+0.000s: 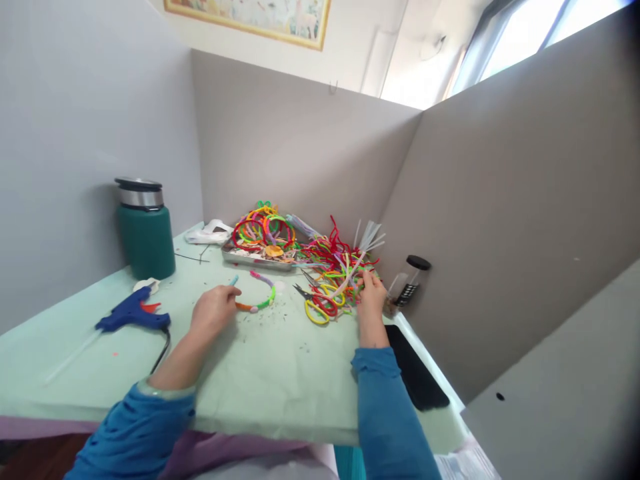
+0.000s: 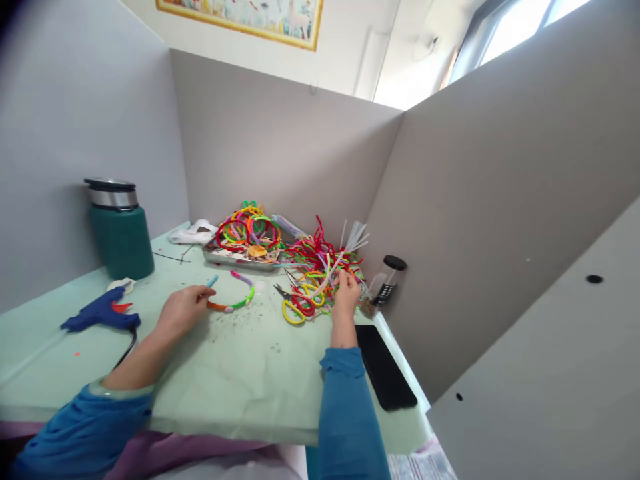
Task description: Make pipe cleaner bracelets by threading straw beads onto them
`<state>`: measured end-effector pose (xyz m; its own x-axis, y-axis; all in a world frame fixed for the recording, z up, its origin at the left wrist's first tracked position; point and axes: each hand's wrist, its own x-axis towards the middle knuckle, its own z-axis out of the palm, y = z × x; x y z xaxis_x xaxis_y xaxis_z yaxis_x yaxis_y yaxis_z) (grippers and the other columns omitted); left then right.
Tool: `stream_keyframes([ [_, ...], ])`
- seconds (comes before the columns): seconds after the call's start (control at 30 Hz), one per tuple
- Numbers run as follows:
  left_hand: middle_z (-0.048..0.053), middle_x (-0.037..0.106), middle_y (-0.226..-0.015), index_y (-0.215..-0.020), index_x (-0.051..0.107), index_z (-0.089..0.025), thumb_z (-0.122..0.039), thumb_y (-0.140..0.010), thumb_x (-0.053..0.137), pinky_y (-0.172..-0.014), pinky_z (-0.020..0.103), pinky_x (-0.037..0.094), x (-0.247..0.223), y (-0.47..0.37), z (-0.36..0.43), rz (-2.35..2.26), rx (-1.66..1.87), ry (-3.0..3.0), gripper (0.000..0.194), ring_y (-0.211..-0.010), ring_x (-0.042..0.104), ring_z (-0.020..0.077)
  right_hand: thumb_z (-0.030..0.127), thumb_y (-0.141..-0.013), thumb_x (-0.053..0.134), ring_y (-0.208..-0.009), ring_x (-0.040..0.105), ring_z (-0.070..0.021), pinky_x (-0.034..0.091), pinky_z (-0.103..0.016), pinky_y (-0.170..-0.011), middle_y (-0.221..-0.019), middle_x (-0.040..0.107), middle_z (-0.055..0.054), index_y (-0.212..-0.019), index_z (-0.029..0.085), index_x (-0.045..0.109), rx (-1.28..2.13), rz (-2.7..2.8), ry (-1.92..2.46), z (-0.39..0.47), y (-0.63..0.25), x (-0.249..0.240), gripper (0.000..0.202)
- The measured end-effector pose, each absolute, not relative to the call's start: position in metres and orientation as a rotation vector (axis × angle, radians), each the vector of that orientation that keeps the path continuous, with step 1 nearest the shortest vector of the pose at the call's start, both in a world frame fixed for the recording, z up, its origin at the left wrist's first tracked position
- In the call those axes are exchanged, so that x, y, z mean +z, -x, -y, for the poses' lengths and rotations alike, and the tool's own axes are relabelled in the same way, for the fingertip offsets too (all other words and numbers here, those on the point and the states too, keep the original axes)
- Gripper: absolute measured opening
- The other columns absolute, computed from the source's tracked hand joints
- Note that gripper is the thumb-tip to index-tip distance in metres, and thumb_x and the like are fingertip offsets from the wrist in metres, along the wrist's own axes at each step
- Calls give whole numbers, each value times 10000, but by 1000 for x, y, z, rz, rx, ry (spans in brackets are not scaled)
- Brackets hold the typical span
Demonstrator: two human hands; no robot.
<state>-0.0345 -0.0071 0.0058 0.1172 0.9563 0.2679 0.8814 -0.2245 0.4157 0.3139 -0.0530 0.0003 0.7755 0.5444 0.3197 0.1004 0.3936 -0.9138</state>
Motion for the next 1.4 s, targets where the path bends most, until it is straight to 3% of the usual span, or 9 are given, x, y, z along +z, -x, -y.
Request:
stream_keyframes([
  [0.2,98,721,-1104,-1022,754,-198,-233,-841,438,-841,329,478,6,34,7,-1812,743,-2220,366,-992,658,277,587,-732,605,-406,305,-78,252,-217,-399,-504,395,96,-886,172,641,353,606,1093,47,-316,-5,444],
  [0.33,119,711,-1119,-1034,744,-184,-238,-857,429,-826,367,472,8,33,8,-1795,711,-2221,366,-994,651,306,484,-842,508,-557,505,-134,389,-236,-543,-586,555,25,-816,184,674,186,951,1390,40,-291,-16,343],
  [0.47,115,702,-1143,-1053,735,-182,-241,-864,403,-831,382,462,10,33,9,-1788,666,-2226,387,-1010,639,318,334,-887,506,-758,619,-180,408,-254,-668,-822,715,-21,-947,247,720,-4,1399,1804,36,-264,-25,239],
  [0.63,111,701,-1147,-1041,741,-190,-256,-861,396,-810,375,465,10,33,9,-1784,663,-2232,395,-997,640,316,343,-937,470,-822,649,-192,398,-257,-683,-915,740,-32,-1021,279,715,-112,1518,2016,37,-253,-25,267],
  [0.9,107,705,-1140,-1061,738,-191,-277,-857,386,-792,369,460,12,32,11,-1788,651,-2224,415,-1001,637,321,316,-944,477,-907,623,-175,403,-245,-724,-1030,694,-41,-1020,252,708,-199,1427,1952,40,-255,-23,252],
  [1.2,90,720,-1103,-1026,742,-203,-256,-845,432,-776,327,457,8,33,10,-1764,728,-2246,364,-986,649,291,318,-904,472,-784,635,-184,445,-270,-724,-839,712,-32,-961,215,686,48,1192,1750,36,-262,-20,244],
  [1.3,90,717,-1111,-1010,741,-199,-244,-854,433,-783,319,462,10,32,12,-1737,801,-2258,348,-984,652,279,382,-847,517,-601,608,-160,452,-253,-581,-680,659,2,-844,209,635,338,1133,1502,30,-256,-23,210],
  [1.4,68,722,-1094,-992,737,-210,-230,-856,430,-792,283,469,17,24,20,-1692,900,-2265,337,-960,664,239,469,-773,583,-403,493,-120,358,-224,-402,-572,610,38,-819,220,561,683,1090,1307,27,-244,-24,255],
])
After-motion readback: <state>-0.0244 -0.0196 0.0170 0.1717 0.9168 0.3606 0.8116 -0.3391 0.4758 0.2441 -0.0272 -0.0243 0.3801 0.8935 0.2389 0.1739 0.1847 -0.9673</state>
